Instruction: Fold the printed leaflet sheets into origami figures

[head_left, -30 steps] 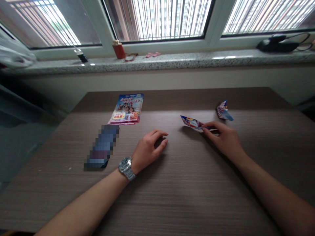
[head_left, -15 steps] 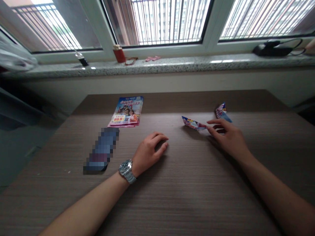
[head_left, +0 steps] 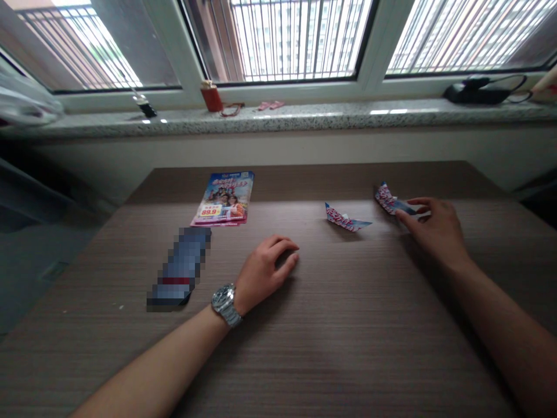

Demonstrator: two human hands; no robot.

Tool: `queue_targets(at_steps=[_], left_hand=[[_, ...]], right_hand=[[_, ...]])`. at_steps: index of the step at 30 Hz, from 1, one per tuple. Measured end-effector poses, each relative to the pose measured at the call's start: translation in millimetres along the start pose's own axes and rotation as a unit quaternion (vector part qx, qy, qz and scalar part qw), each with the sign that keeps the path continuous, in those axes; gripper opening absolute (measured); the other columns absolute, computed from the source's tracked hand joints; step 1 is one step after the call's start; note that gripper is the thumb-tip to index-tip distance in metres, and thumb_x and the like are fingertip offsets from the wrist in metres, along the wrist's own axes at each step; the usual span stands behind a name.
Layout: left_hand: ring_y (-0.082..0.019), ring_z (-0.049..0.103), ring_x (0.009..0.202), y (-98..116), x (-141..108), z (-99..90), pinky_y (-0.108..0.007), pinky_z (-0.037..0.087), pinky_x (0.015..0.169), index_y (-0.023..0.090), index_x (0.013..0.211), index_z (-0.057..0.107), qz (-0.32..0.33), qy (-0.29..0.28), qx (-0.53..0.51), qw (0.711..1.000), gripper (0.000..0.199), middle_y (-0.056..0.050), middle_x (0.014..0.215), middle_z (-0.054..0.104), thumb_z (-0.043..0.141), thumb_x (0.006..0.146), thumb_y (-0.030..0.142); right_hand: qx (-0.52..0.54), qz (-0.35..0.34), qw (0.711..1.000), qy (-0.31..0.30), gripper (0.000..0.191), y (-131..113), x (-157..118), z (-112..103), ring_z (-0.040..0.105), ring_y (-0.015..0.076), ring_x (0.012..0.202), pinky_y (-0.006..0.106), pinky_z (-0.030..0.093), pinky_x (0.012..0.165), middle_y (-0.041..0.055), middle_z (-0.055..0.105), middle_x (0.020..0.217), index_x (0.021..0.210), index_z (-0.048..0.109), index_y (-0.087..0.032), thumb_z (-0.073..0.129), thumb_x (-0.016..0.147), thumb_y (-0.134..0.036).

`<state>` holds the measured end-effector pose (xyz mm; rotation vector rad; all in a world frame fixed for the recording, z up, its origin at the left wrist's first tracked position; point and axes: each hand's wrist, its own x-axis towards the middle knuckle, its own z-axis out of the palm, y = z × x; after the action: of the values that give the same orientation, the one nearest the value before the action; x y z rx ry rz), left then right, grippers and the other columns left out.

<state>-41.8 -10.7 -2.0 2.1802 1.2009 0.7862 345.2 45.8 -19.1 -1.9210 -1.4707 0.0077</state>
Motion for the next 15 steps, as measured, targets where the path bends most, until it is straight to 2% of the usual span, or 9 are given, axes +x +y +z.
queue_targets(at_steps=[4,9,15], left_hand=[[-0.022,0.062,0.109,0,0,0.0,-0.036,0.049,0.098,0.021,0.111,0.068,0.002,0.004,-0.001,1.0,0.018,-0.008,0.115,0.065,0.056,0.098,0.027],[-0.022,0.063,0.108,0,1,-0.1,-0.037,0.05,0.098,0.022,0.11,0.068,0.003,0.008,0.002,1.0,0.018,-0.008,0.114,0.066,0.055,0.099,0.027],[-0.022,0.063,0.108,0,1,-0.4,-0.036,0.05,0.098,0.022,0.111,0.068,0.004,0.01,-0.003,1.0,0.018,-0.008,0.113,0.066,0.055,0.099,0.026]], right_hand=[[0.002,0.0,1.0,-0.005,0.039,9,4,4,0.053,0.022,0.074,0.04,0.046,0.077,0.0074,0.061,0.087,0.102,0.072,-0.017,0.075,0.076,-0.046],[0.025,-0.004,1.0,-0.015,0.024,13,4,7,0.053,0.0193,0.069,0.04,0.047,0.079,0.0073,0.059,0.084,0.088,0.074,-0.018,0.076,0.079,-0.039],[0.084,-0.006,0.996,-0.016,0.016,4,-2,0,0.06,0.0146,0.068,0.033,0.054,0.068,0.0104,0.057,0.103,0.088,0.072,-0.018,0.074,0.083,-0.032]])
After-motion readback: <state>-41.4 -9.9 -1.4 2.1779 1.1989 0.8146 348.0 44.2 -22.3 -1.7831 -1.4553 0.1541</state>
